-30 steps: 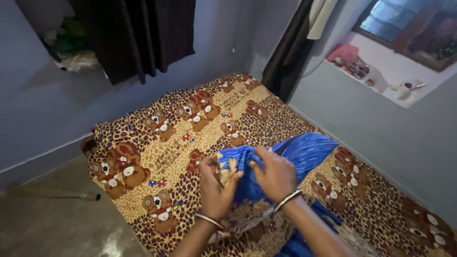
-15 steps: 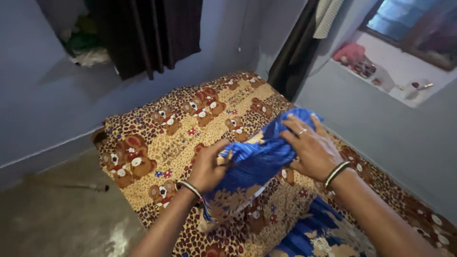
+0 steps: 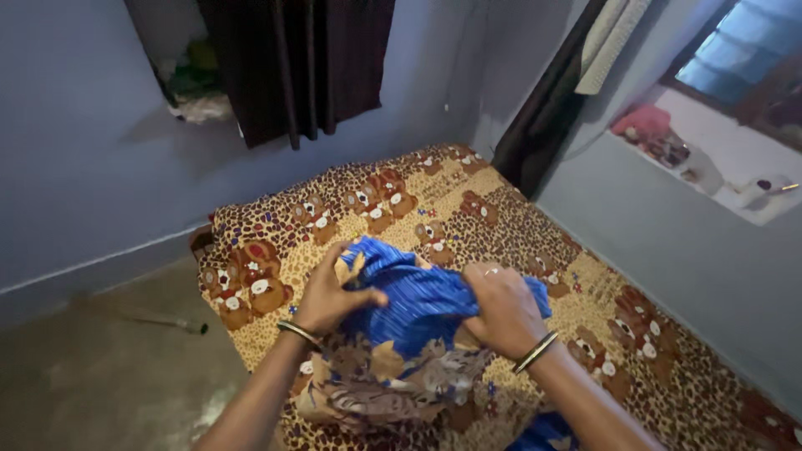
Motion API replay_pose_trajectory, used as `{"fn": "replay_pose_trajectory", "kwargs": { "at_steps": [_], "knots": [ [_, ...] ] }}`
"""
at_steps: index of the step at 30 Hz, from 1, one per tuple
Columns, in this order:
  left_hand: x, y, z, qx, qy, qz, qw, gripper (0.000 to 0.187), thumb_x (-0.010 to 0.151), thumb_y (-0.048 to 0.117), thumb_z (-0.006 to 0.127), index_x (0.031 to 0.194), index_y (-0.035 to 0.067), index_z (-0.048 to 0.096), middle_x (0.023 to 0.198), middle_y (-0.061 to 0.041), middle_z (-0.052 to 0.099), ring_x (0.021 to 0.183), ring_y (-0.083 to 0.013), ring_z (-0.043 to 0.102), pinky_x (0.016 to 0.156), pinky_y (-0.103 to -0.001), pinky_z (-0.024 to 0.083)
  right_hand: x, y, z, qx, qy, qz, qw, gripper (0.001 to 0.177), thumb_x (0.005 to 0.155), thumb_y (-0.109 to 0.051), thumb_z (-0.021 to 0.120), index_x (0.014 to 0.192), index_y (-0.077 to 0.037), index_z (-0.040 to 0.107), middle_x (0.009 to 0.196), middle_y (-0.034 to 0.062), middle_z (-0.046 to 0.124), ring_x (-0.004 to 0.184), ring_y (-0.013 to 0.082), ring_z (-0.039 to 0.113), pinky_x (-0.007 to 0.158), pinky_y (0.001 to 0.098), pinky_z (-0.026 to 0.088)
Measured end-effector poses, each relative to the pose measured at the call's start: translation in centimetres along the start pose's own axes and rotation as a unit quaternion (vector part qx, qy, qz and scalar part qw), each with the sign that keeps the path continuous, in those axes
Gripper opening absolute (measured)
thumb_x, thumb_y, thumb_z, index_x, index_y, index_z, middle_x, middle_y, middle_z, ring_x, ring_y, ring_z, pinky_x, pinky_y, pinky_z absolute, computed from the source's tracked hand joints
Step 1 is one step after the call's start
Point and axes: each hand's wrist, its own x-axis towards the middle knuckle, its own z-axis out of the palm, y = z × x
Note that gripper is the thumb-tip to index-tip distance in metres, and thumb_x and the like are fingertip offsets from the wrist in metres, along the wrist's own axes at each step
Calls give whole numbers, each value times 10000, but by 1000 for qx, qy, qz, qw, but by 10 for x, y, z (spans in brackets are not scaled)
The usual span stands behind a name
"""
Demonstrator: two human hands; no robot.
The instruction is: The person puts pillowcases onto pillows by hand, smoothing the fabric over the pillows and arranging them on a bed.
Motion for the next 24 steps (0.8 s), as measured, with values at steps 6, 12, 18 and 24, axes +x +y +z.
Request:
{"fn": "replay_pose_trajectory", "kwargs": {
  "at_steps": [6,12,18,24],
  "knots": [
    [-7,-1,-18,-5,-84,-168,982,552,644,102,932,1148,77,708,1069,-32,785,959,-122,730,864,-307,600,11,18,-44,12,-68,-62,996,829,549,-404,886,1282,-123,620,1135,159,669,1035,392,642,858,490,481],
    [18,4,-5,13,92,-15,996,278,816,0,726,1087,58,746,944,-71,793,872,-142,738,759,-330,573,6,34,-39,-2,27,163,986,423,701,-121,728,1122,-160,743,955,124,767,929,313,739,802,421,562],
    [39,-21,-7,120,75,-99,985,205,801,159,807,970,78,723,847,-126,743,748,-277,720,669,-399,530,-7,58,23,204,120,340,910,533,648,-1,701,1174,-84,677,929,123,755,816,243,749,728,367,584],
    [51,-22,-14,208,11,-112,972,491,701,330,904,1082,112,685,1021,-140,720,951,-329,695,809,-450,537,-38,82,77,539,234,308,748,491,783,105,637,1267,23,622,1108,97,719,940,163,707,835,329,576]
  ]
}}
